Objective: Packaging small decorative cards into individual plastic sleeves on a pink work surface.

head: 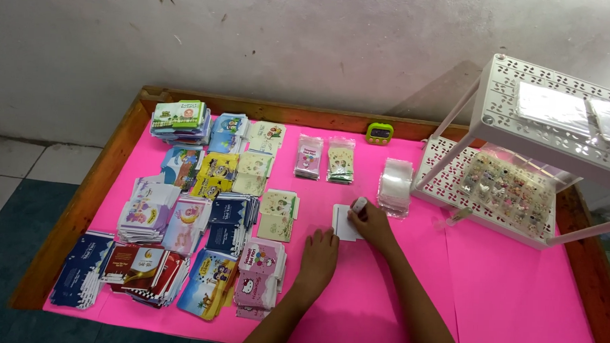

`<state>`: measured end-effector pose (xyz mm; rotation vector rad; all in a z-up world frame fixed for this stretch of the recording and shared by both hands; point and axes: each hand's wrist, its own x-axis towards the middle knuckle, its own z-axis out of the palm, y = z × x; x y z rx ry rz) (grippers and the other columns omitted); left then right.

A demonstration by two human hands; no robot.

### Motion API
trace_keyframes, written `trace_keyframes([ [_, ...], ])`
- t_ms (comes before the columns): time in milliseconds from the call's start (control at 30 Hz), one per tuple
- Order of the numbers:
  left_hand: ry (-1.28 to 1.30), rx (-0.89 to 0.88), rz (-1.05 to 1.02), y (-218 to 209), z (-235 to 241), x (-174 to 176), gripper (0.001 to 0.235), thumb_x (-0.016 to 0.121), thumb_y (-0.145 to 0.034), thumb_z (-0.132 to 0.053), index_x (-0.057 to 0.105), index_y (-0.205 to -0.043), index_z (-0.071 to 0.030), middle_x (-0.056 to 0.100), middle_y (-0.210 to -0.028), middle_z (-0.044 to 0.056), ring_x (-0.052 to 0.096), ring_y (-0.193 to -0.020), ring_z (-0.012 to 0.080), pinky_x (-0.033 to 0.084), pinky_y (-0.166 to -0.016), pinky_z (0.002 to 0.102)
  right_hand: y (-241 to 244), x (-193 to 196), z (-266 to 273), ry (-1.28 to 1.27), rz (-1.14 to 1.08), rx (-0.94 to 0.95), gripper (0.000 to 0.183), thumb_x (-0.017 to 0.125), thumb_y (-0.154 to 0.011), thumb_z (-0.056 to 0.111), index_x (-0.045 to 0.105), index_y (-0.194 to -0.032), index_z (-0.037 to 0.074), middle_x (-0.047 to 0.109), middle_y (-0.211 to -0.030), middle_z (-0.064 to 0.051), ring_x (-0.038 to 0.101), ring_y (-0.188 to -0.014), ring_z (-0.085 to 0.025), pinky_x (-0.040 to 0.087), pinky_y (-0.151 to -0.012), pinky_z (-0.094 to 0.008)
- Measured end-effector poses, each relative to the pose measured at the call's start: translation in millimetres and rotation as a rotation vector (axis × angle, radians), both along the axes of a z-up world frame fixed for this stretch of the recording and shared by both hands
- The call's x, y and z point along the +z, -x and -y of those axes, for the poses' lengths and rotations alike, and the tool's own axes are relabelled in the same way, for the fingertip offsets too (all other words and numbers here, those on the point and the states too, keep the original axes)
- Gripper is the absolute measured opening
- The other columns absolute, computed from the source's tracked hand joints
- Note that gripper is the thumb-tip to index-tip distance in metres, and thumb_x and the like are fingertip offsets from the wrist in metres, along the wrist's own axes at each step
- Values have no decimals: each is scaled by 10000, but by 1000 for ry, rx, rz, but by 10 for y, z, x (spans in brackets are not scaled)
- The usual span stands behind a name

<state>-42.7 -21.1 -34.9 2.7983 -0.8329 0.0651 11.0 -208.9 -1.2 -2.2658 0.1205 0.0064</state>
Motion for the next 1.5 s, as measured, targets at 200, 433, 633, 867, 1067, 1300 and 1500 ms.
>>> trace_keyframes([
  [200,73,20,85,-2,8,-61,341,601,-870,-89,593,-1197,7,551,-1308,203,506,-1126,377,428,-950,502,236,262,-293,25,10,233,239,547,-877,127,680,-1063,56,708,-881,-106,585,-680,-217,486,-640,-356],
  [433,48,12,53,9,-29,-113,491,588,-858,-66,555,-1330,66,529,-1355,196,487,-1162,378,406,-1006,492,273,55,-489,326,21,118,351,594,-912,310,587,-1241,190,658,-968,-99,663,-806,-298,531,-695,-413],
  [633,81,-7,79,37,-83,-129,507,615,-825,-68,558,-1315,48,532,-1358,185,478,-1207,366,399,-1012,465,269,79,-529,470,-68,125,499,544,-956,376,535,-1384,120,709,-925,-63,660,-922,-262,559,-712,-413],
  [867,93,11,78,40,-61,-66,521,604,-830,-54,543,-1335,54,548,-1345,183,492,-1188,369,411,-1002,476,127,34,-507,528,-133,101,601,525,-932,399,488,-1486,168,681,-1027,-197,693,-809,-361,569,-681,-445],
  [1067,-13,7,-58,53,-76,268,469,586,-907,-54,553,-1368,27,545,-1392,192,448,-1317,384,388,-1071,508,146,157,-455,449,-198,141,551,491,-959,378,511,-1463,154,665,-992,-207,704,-861,-372,579,-734,-490],
  [1300,-48,0,-169,76,-108,445,429,573,-965,-34,559,-1393,-11,547,-1436,189,428,-1390,375,386,-1110,525,254,312,-430,420,-262,194,469,478,-973,360,545,-1375,128,668,-954,-236,723,-945,-410,592,-767,-549],
  [1500,-54,6,-215,66,-99,506,388,536,-980,-21,572,-1367,-13,555,-1428,199,425,-1390,382,380,-1114,531,187,334,-458,454,-253,199,477,470,-993,339,512,-1423,135,671,-966,-187,699,-960,-337,600,-787,-519],
])
